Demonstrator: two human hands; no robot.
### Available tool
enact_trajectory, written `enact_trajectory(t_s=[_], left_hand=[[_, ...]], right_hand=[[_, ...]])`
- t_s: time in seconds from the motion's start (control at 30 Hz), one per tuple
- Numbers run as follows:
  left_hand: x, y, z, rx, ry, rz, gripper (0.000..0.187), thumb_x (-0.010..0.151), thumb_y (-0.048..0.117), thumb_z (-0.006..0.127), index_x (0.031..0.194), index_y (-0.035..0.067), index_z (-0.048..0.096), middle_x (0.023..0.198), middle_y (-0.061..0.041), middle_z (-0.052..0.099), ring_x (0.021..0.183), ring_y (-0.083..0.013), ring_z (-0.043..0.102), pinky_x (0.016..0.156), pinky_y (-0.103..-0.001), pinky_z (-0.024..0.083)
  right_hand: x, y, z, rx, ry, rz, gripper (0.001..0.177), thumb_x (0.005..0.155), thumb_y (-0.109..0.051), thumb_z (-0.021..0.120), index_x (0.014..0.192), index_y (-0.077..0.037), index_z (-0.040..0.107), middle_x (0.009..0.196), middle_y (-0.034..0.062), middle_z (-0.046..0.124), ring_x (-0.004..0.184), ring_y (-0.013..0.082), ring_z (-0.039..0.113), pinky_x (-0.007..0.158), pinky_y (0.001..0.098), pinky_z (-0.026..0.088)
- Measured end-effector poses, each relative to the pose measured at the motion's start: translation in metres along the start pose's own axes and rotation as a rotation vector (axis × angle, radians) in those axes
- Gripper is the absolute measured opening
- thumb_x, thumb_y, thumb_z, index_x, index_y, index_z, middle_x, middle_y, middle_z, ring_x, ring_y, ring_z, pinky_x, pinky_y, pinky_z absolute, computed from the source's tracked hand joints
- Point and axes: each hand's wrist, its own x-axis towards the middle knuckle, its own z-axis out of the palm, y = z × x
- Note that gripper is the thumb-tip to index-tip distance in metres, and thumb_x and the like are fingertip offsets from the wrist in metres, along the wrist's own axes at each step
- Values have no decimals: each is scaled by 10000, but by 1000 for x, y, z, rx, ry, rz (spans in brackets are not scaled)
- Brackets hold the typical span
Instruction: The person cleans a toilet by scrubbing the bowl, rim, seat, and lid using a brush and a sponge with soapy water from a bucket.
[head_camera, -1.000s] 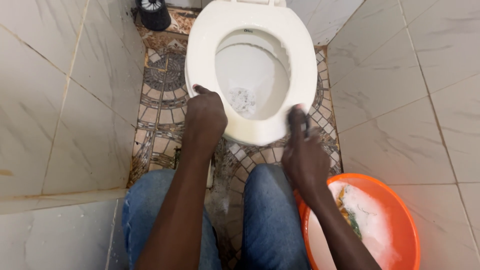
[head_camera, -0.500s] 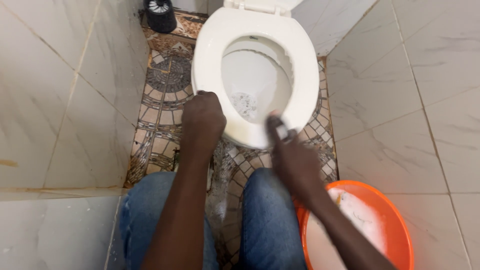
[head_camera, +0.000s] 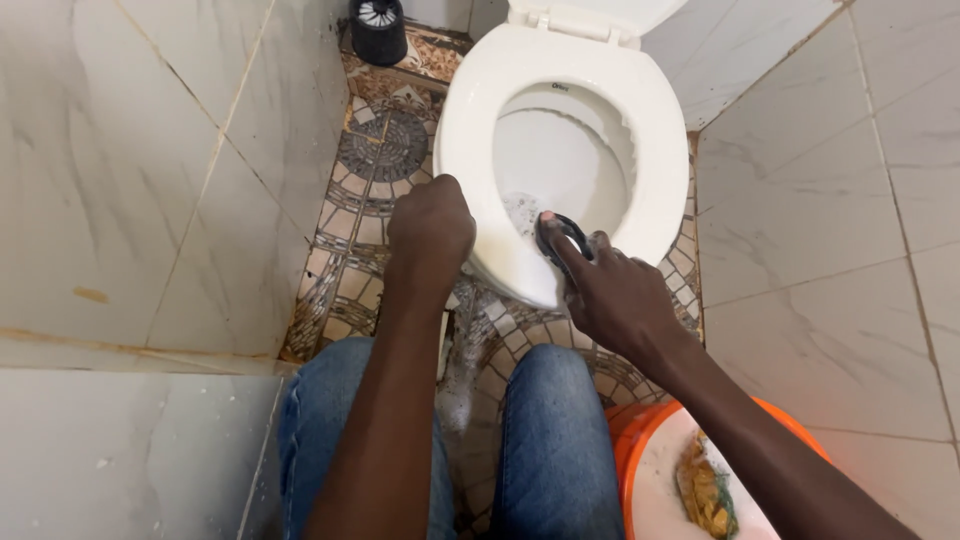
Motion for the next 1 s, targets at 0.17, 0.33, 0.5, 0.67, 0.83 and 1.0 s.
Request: enact_trajectory(t_s=[0.17,0.33,0.5,0.67,0.83,1.0], left_hand=[[8,8,-8,20,-83,-83,254,932,167,598,1103,3,691,1124,-259,697,1064,-415,693,915,-488,560],[4,10,-19,-23,-51,-96,256,944,180,593,1109,16,698,1137,-260,700,1080,-416,692,937,-486,554],[-3,12,-32,-102,5,-108,273,909,158,606,1132,29,698,1150,-248,705,1093,-417,688,953,-485,546],[-2,10,-39,-155,-19,-158,290,908,149,596,1140,-1,682,1142,-273,706,1069,-431,696,944,-492,550],[-7,25,-45,-165,-75,-160,297,895,191,640,1113,3,714,1123,-268,717,1053,-418,709,961,-482,550],[-17,32,-55,-238,-73,-218,292,948,228,627,1110,-9,682,1077,-241,721,983,-378,741,877,-476,588]], right_hand=[[-10,-26,25,88,110,-154,845,951,-144,525,1648,-371,105,1154,280,626,628,276,686,447,347,586],[40,-36,18,126,262,-256,824,972,-232,533,1640,-296,55,1069,249,647,641,305,673,527,434,585],[72,-25,-6,199,376,-292,848,997,-249,581,1637,-261,26,1073,282,626,634,359,655,519,472,570],[9,-26,13,-38,200,-462,824,950,-322,554,1625,-311,81,1045,299,633,590,318,686,569,477,592],[88,-39,-8,124,370,-319,718,1026,-302,516,1637,-270,140,1096,271,649,639,377,650,520,488,551],[63,-39,6,147,170,-343,682,960,-267,552,1561,-232,232,1259,302,593,560,314,678,473,447,575]])
